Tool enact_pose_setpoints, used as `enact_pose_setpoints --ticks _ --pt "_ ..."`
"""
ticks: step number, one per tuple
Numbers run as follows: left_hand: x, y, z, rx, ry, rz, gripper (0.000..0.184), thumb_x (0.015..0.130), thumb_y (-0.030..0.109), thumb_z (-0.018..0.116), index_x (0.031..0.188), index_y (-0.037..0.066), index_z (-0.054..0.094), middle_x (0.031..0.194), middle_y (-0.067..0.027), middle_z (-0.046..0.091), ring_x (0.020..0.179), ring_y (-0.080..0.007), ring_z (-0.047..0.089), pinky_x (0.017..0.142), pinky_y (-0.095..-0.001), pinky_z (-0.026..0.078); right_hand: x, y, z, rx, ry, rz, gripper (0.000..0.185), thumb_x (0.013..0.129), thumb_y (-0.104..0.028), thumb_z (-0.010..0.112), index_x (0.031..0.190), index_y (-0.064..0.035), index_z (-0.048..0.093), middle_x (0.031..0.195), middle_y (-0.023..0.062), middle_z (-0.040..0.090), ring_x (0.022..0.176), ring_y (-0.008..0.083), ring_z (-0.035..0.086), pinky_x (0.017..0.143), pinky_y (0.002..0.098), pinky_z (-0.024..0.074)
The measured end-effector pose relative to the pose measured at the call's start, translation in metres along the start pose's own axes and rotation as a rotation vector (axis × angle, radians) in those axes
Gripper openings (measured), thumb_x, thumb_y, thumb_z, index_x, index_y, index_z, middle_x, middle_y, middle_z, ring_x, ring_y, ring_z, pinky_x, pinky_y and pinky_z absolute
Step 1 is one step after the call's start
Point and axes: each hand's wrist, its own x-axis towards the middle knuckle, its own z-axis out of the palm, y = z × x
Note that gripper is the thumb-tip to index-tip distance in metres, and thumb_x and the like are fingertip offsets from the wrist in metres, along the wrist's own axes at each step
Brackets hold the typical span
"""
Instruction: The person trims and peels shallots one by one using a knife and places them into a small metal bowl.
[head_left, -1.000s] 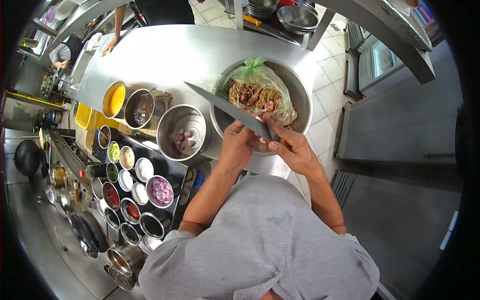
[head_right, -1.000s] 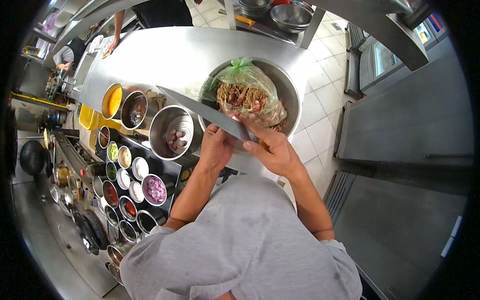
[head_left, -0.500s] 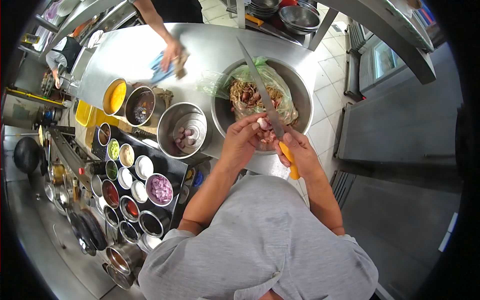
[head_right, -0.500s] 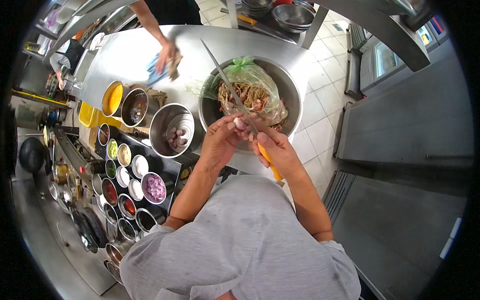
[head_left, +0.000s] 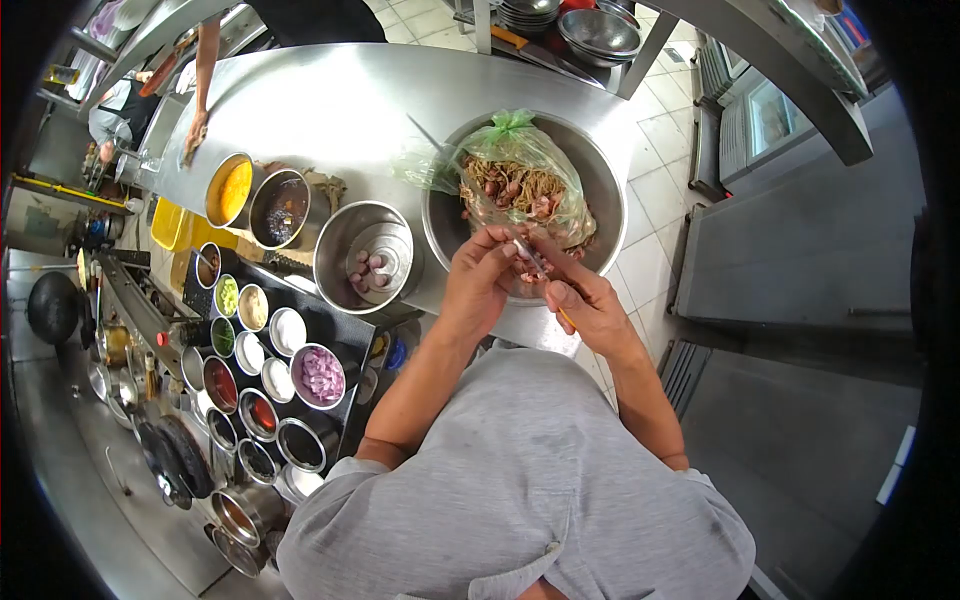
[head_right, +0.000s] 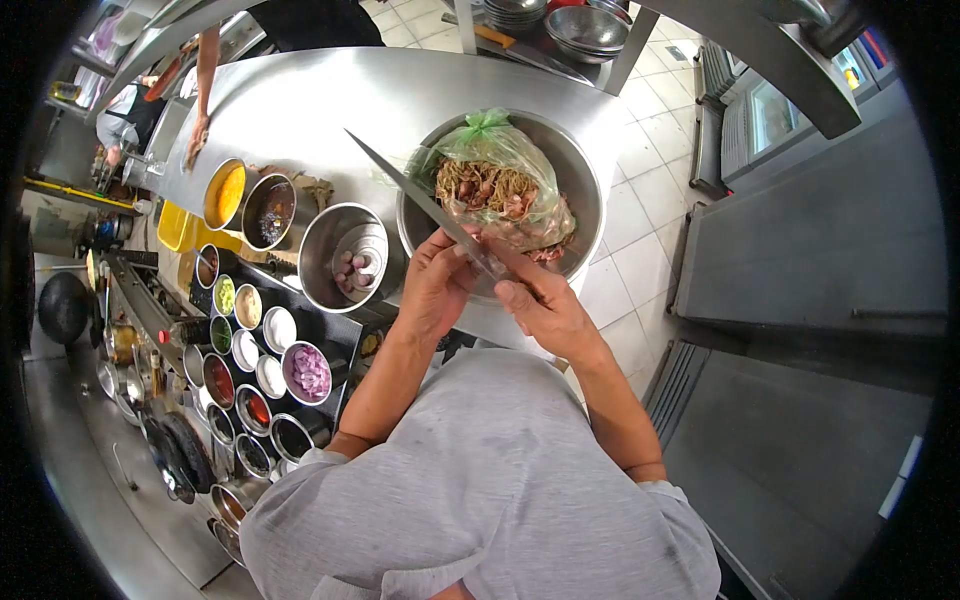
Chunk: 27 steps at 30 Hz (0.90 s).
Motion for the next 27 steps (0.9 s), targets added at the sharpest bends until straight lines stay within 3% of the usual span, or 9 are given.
enact_pose_setpoints --ticks 10,20,27 --pt "0.006 0.002 -0.011 -0.070 -0.159 -0.103 0.021 0.095 0.006 0.060 0.115 -0.001 0.062 0.106 -0.0086 0.068 0.087 -0.0161 0.064 0.084 -0.0318 0.054 -0.002 -0.005 -0.001 0.287 0.065 0.103 0.051 0.106 -0.032 0.049 0.152 -0.0097 0.041 0.080 0.0012 0.052 0.054 0.0058 0.043 0.048 0.0198 0.0386" --pt "0.010 0.003 -0.008 -0.074 -0.123 -0.124 0.027 0.094 0.010 0.066 0.118 -0.003 0.063 0.105 -0.0079 0.069 0.090 -0.0147 0.064 0.085 -0.0304 0.053 0.000 -0.001 -0.007 0.227 0.115 0.095 0.052 0.106 -0.033 0.049 0.151 -0.0094 0.042 0.078 0.0017 0.053 0.052 0.0065 0.045 0.048 0.0201 0.0387" --pt "0.014 0.005 -0.016 -0.096 -0.142 -0.152 0.027 0.096 0.008 0.062 0.119 -0.004 0.061 0.104 -0.0088 0.069 0.089 -0.0170 0.064 0.084 -0.0303 0.053 0.007 -0.004 -0.005 0.202 0.208 0.072 0.056 0.105 -0.040 0.048 0.149 -0.0049 0.043 0.075 0.0016 0.052 0.049 0.0057 0.042 0.045 0.0194 0.0345"
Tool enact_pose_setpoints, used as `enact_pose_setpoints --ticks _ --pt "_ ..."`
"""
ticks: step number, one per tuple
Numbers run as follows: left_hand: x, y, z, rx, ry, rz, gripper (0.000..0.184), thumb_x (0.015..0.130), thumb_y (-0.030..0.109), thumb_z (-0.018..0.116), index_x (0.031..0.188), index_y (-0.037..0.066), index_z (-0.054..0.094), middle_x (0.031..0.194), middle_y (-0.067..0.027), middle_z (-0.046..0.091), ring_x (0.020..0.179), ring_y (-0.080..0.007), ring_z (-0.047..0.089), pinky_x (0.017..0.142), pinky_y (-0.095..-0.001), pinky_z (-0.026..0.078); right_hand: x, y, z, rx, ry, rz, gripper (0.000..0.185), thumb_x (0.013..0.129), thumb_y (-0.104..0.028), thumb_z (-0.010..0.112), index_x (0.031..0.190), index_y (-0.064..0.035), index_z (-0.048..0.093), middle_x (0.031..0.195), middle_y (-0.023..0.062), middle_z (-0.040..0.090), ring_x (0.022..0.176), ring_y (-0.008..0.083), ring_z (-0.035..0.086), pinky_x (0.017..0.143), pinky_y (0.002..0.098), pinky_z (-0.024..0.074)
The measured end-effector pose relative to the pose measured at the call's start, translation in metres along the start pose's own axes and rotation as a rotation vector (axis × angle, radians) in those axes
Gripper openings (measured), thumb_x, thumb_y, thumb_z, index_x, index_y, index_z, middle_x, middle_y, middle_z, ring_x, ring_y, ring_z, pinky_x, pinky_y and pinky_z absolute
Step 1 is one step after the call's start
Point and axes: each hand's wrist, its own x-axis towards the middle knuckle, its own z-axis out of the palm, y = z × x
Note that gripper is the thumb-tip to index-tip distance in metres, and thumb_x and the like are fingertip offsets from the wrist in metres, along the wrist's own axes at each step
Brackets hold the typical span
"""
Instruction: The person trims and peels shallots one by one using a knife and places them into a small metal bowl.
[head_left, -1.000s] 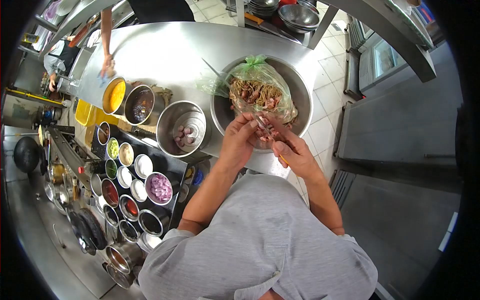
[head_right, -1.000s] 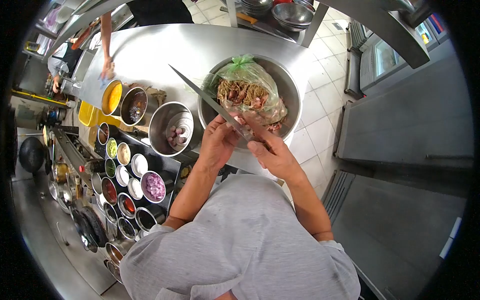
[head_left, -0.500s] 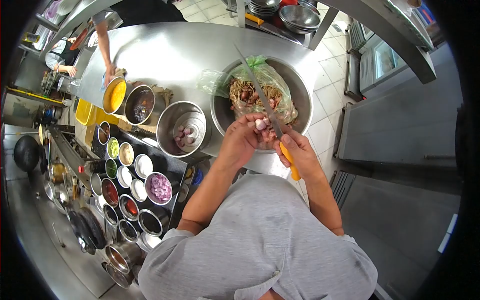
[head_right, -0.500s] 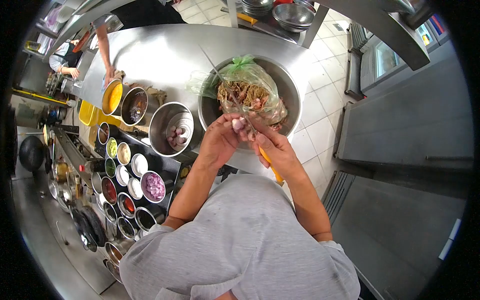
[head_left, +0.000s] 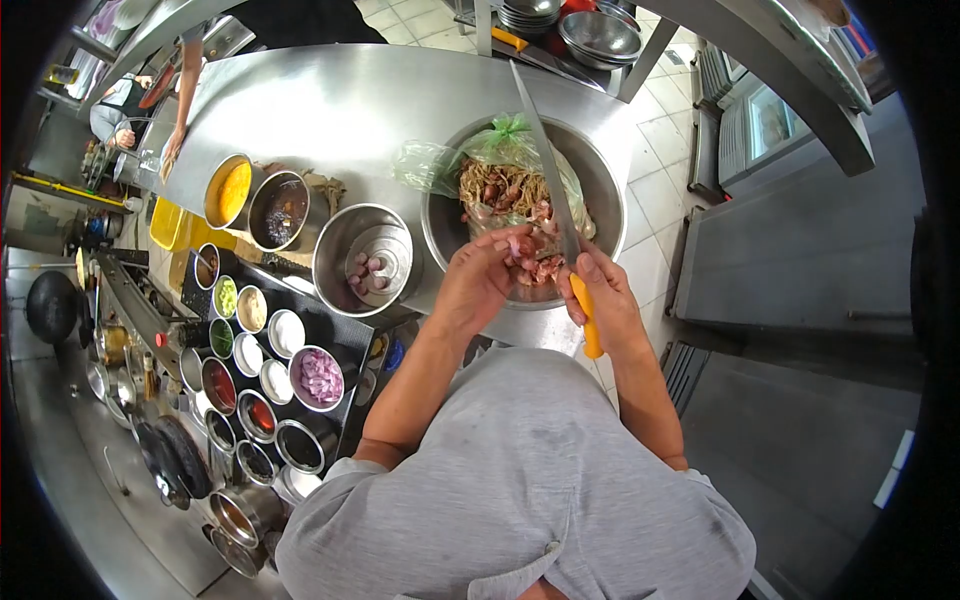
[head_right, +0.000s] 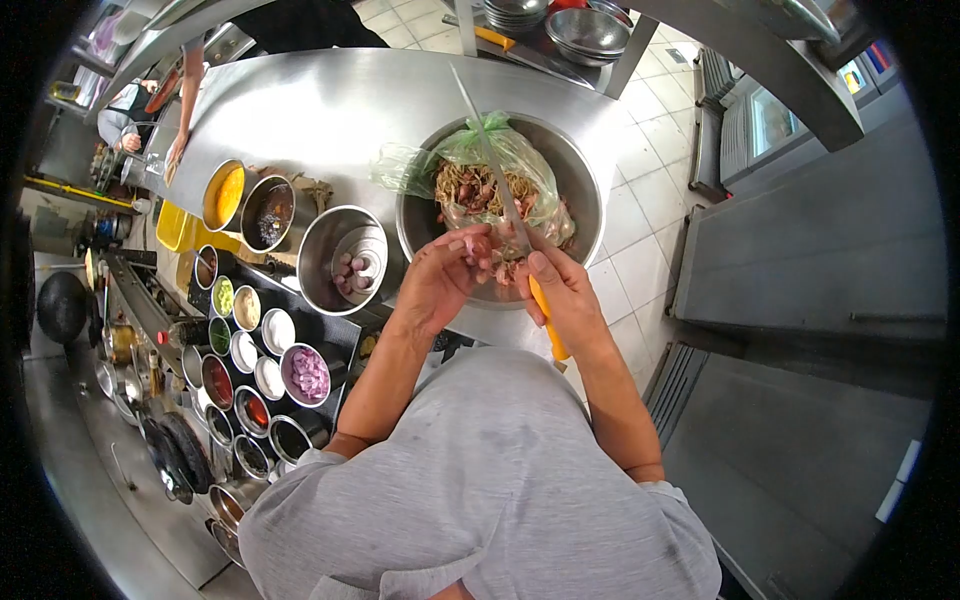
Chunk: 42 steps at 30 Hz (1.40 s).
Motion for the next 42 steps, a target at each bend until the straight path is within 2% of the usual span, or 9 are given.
enact_pose_setpoints --ticks 5,8,13,23,26,28,31,34,42 --pt "0.002 0.000 0.005 -0.018 0.061 0.063 0.025 0.099 0.009 0.059 0.121 -0.003 0.057 0.107 -0.0119 0.068 0.092 -0.0195 0.066 0.084 -0.0311 0.055 0.003 0.004 -0.005 0.039 0.039 0.019 0.058 0.105 -0.039 0.050 0.150 -0.0044 0.041 0.076 0.0003 0.053 0.050 0.0053 0.043 0.045 0.0194 0.0360" --pt "0.003 -0.002 0.007 0.014 0.158 0.073 0.025 0.098 0.008 0.061 0.121 -0.003 0.057 0.107 -0.0126 0.068 0.095 -0.0211 0.068 0.083 -0.0322 0.057 0.005 0.008 -0.007 -0.155 0.051 0.031 0.061 0.104 -0.038 0.052 0.152 -0.0031 0.036 0.076 0.0005 0.052 0.051 0.0052 0.043 0.045 0.0194 0.0359" --pt "0.007 -0.006 0.002 0.034 0.155 0.077 0.026 0.096 0.005 0.064 0.120 -0.002 0.057 0.108 -0.0128 0.067 0.094 -0.0217 0.069 0.083 -0.0328 0.058 0.008 0.013 -0.001 -0.138 -0.075 -0.042 0.067 0.102 -0.032 0.058 0.155 -0.0032 0.029 0.080 0.0009 0.055 0.055 0.0053 0.043 0.047 0.0196 0.0368" --pt "0.006 -0.009 -0.002 0.242 0.098 0.110 0.031 0.096 0.005 0.065 0.124 -0.006 0.061 0.105 -0.0106 0.070 0.090 -0.0165 0.068 0.081 -0.0302 0.055 0.015 0.014 0.000 -0.250 -0.134 -0.036 0.056 0.103 -0.029 0.056 0.152 -0.0068 0.040 0.079 -0.0002 0.055 0.058 0.0052 0.045 0.048 0.0208 0.0373" --pt "0.009 -0.006 0.007 0.299 0.180 0.075 0.036 0.096 0.006 0.065 0.129 -0.005 0.058 0.109 -0.0116 0.070 0.091 -0.0164 0.068 0.081 -0.0290 0.054 0.016 0.016 -0.001 -0.122 -0.080 0.021 0.054 0.105 -0.029 0.052 0.152 -0.0056 0.040 0.077 -0.0010 0.053 0.055 0.0051 0.045 0.047 0.0201 0.0370" --pt "0.012 -0.004 0.006 0.279 0.207 0.079 0.036 0.096 0.006 0.065 0.129 -0.005 0.057 0.110 -0.0118 0.070 0.093 -0.0166 0.068 0.081 -0.0285 0.054 0.016 0.013 -0.003 -0.065 0.003 0.021 0.058 0.105 -0.039 0.051 0.148 -0.0014 0.042 0.076 0.0013 0.053 0.050 0.0056 0.043 0.046 0.0190 0.0356" --pt "0.016 -0.003 -0.004 0.261 0.238 0.109 0.031 0.096 0.008 0.065 0.126 -0.002 0.059 0.113 -0.0129 0.070 0.097 -0.0181 0.068 0.082 -0.0306 0.054 0.018 0.016 -0.012 -0.076 0.083 0.043 0.056 0.105 -0.040 0.050 0.144 -0.0002 0.046 0.076 0.0021 0.053 0.050 0.0058 0.043 0.045 0.0191 0.0350" --pt "0.018 -0.004 -0.013 0.258 0.230 0.157 0.027 0.096 0.007 0.064 0.122 0.001 0.062 0.114 -0.0133 0.069 0.100 -0.0187 0.067 0.083 -0.0332 0.054 0.021 0.014 -0.017 -0.168 0.109 0.169 0.051 0.106 -0.039 0.049 0.138 0.0000 0.047 0.076 0.0031 0.054 0.049 0.0059 0.042 0.045 0.0195 0.0347" --pt "0.017 -0.002 -0.012 0.206 0.153 0.148 0.029 0.094 0.001 0.064 0.123 0.001 0.062 0.111 -0.0094 0.069 0.096 -0.0162 0.065 0.084 -0.0308 0.053 0.020 0.024 -0.017 -0.296 0.164 0.146 0.044 0.106 -0.035 0.048 0.132 0.0001 0.043 0.076 0.0052 0.055 0.049 0.0074 0.042 0.045 0.0205 0.0345"
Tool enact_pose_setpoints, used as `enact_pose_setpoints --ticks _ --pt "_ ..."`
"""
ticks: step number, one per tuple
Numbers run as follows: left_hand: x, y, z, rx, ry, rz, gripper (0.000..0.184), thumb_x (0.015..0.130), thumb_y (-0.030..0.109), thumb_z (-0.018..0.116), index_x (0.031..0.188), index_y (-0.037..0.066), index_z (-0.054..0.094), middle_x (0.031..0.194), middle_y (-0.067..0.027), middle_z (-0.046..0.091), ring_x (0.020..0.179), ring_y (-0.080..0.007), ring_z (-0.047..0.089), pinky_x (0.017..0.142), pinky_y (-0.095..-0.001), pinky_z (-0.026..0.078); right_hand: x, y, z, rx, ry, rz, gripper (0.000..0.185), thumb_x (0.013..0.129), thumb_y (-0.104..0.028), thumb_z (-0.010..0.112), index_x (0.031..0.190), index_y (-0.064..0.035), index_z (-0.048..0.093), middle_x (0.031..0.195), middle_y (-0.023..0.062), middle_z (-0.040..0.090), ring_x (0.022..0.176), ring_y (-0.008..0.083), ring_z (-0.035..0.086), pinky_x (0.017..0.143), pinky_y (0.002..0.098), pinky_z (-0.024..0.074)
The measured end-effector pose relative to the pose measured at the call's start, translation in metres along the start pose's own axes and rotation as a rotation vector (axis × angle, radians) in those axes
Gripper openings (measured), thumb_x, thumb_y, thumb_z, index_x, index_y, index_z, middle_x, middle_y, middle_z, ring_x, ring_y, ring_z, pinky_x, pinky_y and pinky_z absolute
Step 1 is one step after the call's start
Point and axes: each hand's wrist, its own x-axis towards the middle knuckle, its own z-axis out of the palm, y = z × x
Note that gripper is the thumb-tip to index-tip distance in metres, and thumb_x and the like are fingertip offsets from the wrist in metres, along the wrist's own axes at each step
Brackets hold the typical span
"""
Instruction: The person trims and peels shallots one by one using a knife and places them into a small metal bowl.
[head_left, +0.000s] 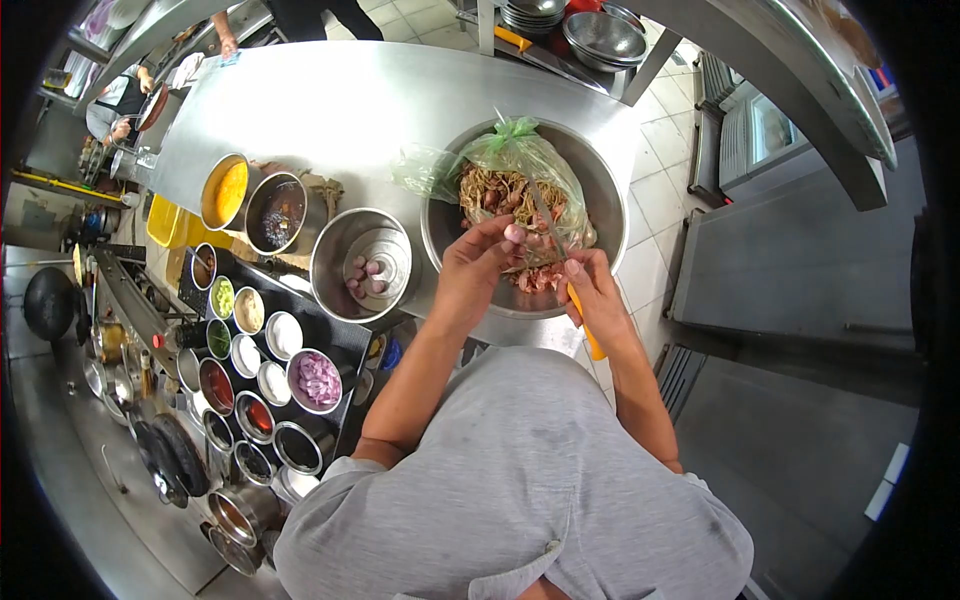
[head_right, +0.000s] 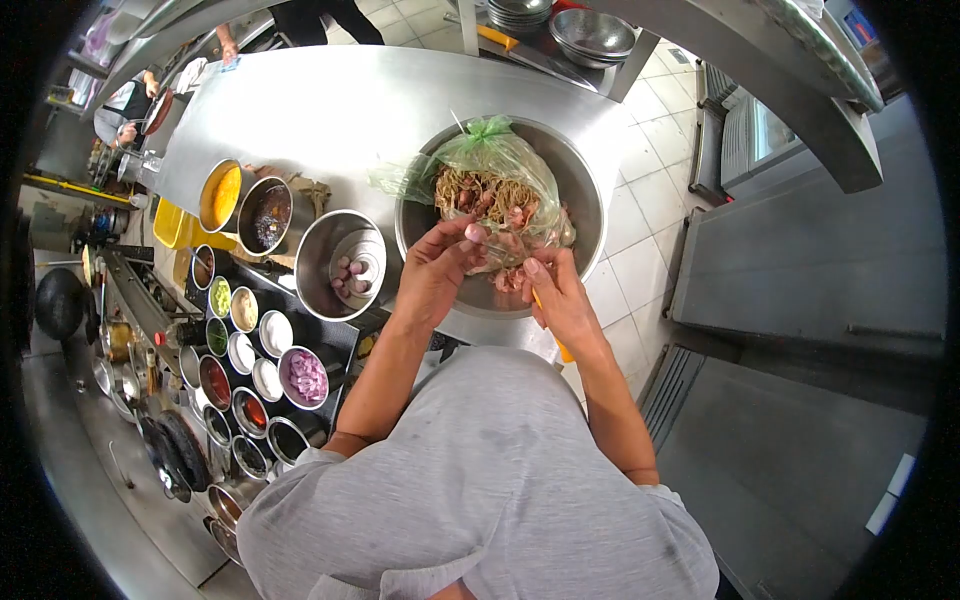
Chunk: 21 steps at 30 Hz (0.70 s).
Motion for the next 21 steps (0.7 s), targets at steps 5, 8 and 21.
enact_pose_setpoints --ticks 5,8,21 --pt "-0.001 0.000 0.005 0.050 0.001 0.008 0.028 0.094 0.002 0.065 0.123 0.000 0.063 0.108 -0.0078 0.069 0.092 -0.0152 0.064 0.084 -0.0303 0.053 -0.002 -0.013 -0.001 0.008 -0.028 -0.097 0.042 0.106 -0.031 0.050 0.137 -0.0025 0.043 0.076 0.0044 0.055 0.051 0.0067 0.043 0.047 0.0202 0.0362" --pt "-0.003 0.004 0.012 0.045 -0.008 0.002 0.027 0.095 0.003 0.064 0.122 0.000 0.064 0.107 -0.0073 0.068 0.091 -0.0149 0.064 0.084 -0.0303 0.053 -0.003 -0.019 0.001 -0.001 -0.123 -0.199 0.051 0.104 -0.029 0.054 0.144 -0.0015 0.040 0.089 0.0044 0.065 0.062 0.0053 0.048 0.048 0.0207 0.0381" --pt "-0.006 0.002 0.008 0.073 -0.023 0.052 0.031 0.094 0.003 0.066 0.124 -0.003 0.061 0.108 -0.0087 0.069 0.091 -0.0143 0.065 0.081 -0.0281 0.053 -0.011 -0.021 0.000 0.013 -0.127 -0.135 0.055 0.106 -0.030 0.048 0.152 -0.0032 0.038 0.079 -0.0009 0.055 0.061 0.0046 0.045 0.054 0.0196 0.0395"
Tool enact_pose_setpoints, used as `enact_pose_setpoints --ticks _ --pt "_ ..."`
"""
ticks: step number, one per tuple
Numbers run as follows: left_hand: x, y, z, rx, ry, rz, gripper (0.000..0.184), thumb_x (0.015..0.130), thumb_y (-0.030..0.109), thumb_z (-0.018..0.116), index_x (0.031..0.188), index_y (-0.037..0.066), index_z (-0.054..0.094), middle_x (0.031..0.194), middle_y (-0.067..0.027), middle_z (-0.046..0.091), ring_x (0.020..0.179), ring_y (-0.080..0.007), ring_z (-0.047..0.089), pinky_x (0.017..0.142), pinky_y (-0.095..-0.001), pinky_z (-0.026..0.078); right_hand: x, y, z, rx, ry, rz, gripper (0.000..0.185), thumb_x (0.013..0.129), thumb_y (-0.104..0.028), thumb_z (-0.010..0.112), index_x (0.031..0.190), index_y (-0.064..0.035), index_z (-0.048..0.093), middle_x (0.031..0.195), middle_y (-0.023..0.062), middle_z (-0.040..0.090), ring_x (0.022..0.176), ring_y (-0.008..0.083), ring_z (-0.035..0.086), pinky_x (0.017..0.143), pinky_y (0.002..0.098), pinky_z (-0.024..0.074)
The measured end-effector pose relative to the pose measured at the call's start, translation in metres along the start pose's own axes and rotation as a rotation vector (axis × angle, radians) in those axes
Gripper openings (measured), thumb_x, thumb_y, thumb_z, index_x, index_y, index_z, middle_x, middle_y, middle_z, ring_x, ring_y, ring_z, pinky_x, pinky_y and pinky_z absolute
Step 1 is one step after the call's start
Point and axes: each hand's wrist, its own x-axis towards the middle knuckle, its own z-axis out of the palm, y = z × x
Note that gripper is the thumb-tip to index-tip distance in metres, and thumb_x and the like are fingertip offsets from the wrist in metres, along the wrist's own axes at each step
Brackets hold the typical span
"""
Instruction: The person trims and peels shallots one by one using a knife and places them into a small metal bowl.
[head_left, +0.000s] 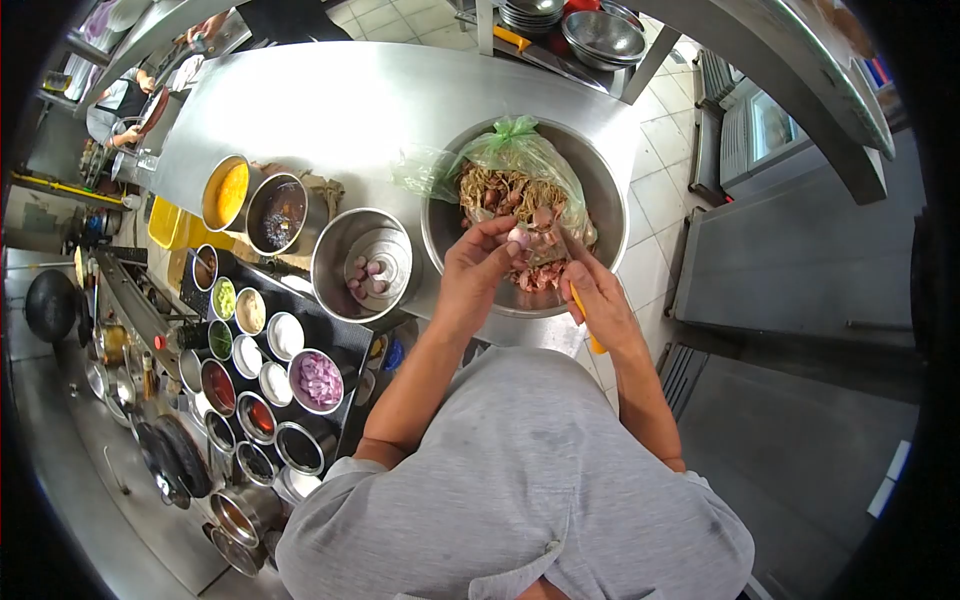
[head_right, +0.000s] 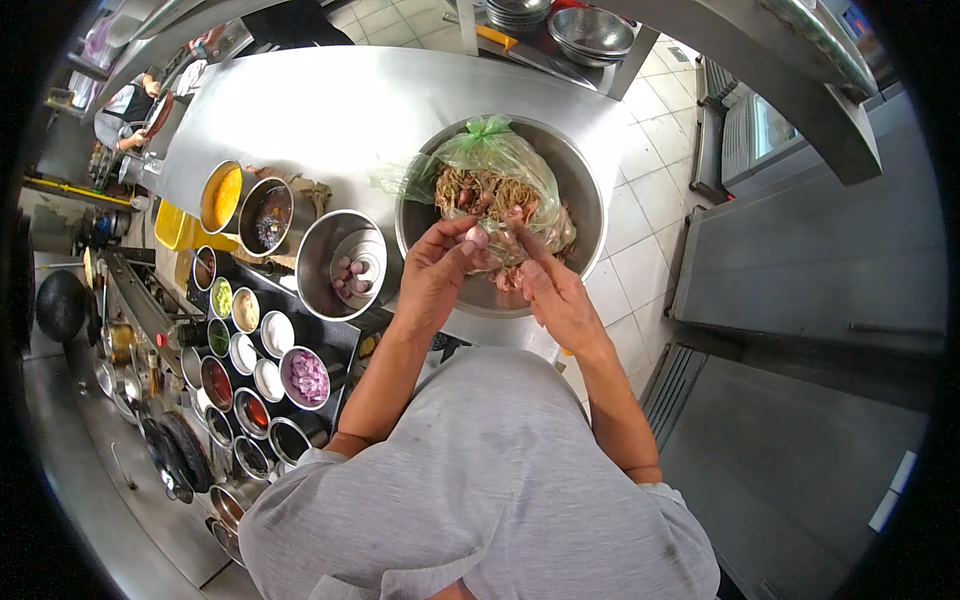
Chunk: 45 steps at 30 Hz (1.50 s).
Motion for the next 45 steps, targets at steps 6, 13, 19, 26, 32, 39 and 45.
enact_pose_setpoints --ticks 6,13,19,26,32,39,45 --pt "-0.005 -0.001 0.003 0.069 -0.005 0.016 0.026 0.092 0.004 0.069 0.118 0.001 0.064 0.111 -0.0073 0.070 0.099 -0.0163 0.067 0.089 -0.0300 0.053 0.009 0.009 0.010 -0.105 -0.106 -0.250 0.056 0.100 -0.024 0.060 0.149 -0.0001 0.043 0.092 0.0024 0.064 0.076 0.0070 0.054 0.071 0.0218 0.0454" --pt "-0.012 0.006 0.006 0.053 -0.015 0.035 0.027 0.089 0.006 0.074 0.115 0.001 0.067 0.112 -0.0065 0.070 0.102 -0.0144 0.067 0.093 -0.0308 0.052 0.003 0.005 0.011 -0.236 -0.086 -0.285 0.057 0.098 -0.026 0.063 0.147 -0.0020 0.047 0.087 0.0080 0.061 0.069 0.0109 0.047 0.064 0.0267 0.0430" --pt "-0.018 0.014 0.011 0.141 0.016 0.057 0.024 0.088 0.003 0.072 0.112 0.000 0.069 0.108 -0.0055 0.072 0.099 -0.0137 0.068 0.093 -0.0297 0.052 0.003 0.012 0.012 -0.226 -0.067 -0.302 0.058 0.097 -0.029 0.064 0.147 -0.0042 0.048 0.074 0.0058 0.050 0.063 0.0109 0.040 0.058 0.0276 0.0378" --pt "-0.023 0.017 0.013 0.136 0.029 0.091 0.023 0.086 -0.001 0.071 0.109 -0.002 0.069 0.105 -0.0071 0.072 0.095 -0.0138 0.069 0.090 -0.0291 0.054 -0.002 0.009 0.015 -0.268 -0.086 -0.334 0.057 0.098 -0.030 0.063 0.145 -0.0017 0.049 0.071 0.0037 0.047 0.065 0.0090 0.040 0.058 0.0255 0.0363" --pt "-0.023 0.011 0.008 0.175 0.020 0.056 0.023 0.087 -0.001 0.070 0.110 -0.003 0.067 0.103 -0.0081 0.072 0.092 -0.0149 0.068 0.087 -0.0298 0.054 -0.005 0.006 0.013 -0.222 -0.095 -0.284 0.056 0.101 -0.030 0.059 0.147 -0.0011 0.047 0.073 -0.0001 0.048 0.061 0.0078 0.040 0.056 0.0239 0.0359" --pt "-0.021 0.015 0.011 0.088 -0.019 0.040 0.023 0.091 -0.001 0.068 0.114 -0.003 0.065 0.099 -0.0064 0.071 0.088 -0.0118 0.066 0.081 -0.0267 0.054 -0.014 -0.003 0.013 0.286 -0.183 -0.025 0.060 0.104 -0.032 0.055 0.154 -0.0064 0.036 0.077 -0.0029 0.050 0.055 0.0046 0.041 0.049 0.0201 0.0361" --pt "-0.021 0.007 0.007 0.056 -0.036 0.080 0.024 0.090 -0.002 0.069 0.113 -0.002 0.064 0.099 -0.0059 0.070 0.087 -0.0115 0.066 0.080 -0.0267 0.054 -0.018 -0.010 0.013 -0.001 -0.181 -0.149 0.059 0.103 -0.033 0.056 0.152 -0.0051 0.040 0.075 -0.0020 0.049 0.060 0.0053 0.039 0.055 0.0212 0.0353"
